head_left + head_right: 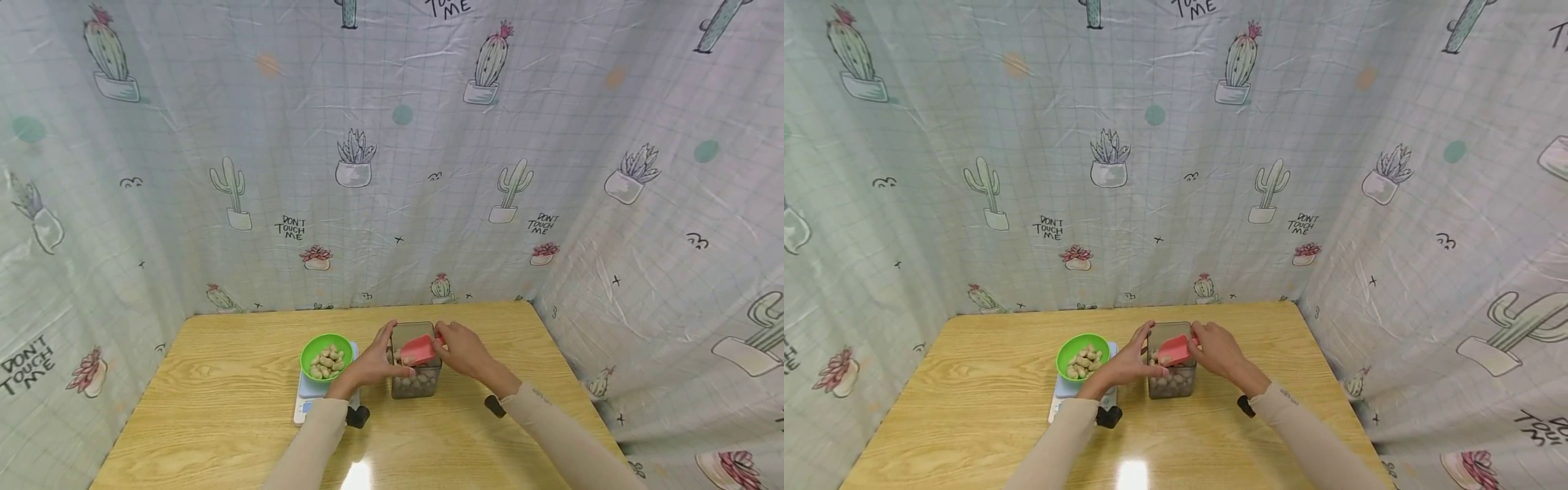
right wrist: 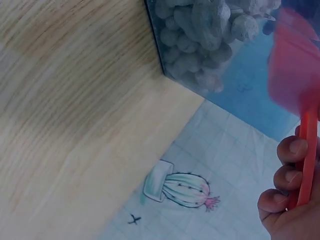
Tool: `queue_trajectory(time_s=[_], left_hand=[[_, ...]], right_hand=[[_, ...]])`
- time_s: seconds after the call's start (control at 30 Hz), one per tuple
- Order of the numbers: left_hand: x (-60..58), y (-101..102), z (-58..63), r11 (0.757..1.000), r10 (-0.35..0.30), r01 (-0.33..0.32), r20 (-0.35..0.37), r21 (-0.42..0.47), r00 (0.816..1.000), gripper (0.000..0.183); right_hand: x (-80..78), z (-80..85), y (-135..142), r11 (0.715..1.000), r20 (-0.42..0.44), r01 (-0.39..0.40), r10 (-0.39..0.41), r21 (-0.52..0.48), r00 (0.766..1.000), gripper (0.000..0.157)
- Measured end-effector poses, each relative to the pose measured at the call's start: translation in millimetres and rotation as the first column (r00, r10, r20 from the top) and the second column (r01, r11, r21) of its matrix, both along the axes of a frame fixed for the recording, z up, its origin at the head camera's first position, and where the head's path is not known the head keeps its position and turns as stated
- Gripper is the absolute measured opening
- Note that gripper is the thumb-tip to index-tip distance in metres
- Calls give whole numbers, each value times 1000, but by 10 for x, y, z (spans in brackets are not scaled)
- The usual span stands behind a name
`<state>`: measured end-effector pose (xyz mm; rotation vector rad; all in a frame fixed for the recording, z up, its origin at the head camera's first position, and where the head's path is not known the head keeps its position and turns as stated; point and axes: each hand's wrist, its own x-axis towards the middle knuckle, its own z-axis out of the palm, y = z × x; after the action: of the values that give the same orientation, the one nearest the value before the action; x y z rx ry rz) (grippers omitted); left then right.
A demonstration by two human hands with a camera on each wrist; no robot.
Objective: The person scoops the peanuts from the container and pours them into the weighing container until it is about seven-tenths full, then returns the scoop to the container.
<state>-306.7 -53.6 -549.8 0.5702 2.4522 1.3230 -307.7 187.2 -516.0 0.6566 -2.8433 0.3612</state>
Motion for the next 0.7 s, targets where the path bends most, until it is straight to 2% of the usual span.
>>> queue_trajectory(time_s=[0.1,0.2,0.3,0.4,0.47,0.6,0.67,0.7], left_hand=[[-2,1,-5,1000,7,-7,-1,-5,1000,110],[-9,0,-6,1000,11,-11,-11,-11,1000,110],[-21,-3,-10,1000,13,-14,-23,-12,1000,111],[-28,-2,-20,1000,13,-14,-22,-6,1000,112],[-28,2,-18,1000,11,-11,-15,-5,1000,112],[-24,4,-11,1000,2,-2,-13,-9,1000,112],[-20,4,-7,1000,-2,2,-11,0,1000,112],[-19,5,-7,1000,-6,6,-9,8,1000,111]], right_hand=[[3,69,-2,995,-55,-62,66,77,996,10],[-4,200,3,965,-86,-159,179,207,980,8],[-16,324,12,901,-86,-260,307,346,948,11],[-47,363,18,826,-108,-315,407,468,907,17],[-71,361,11,792,-138,-310,439,526,888,19],[-124,337,-49,770,-196,-239,425,591,884,25],[-156,301,-108,741,-195,-223,431,633,881,27],[-170,281,-140,717,-185,-228,448,658,875,28]])
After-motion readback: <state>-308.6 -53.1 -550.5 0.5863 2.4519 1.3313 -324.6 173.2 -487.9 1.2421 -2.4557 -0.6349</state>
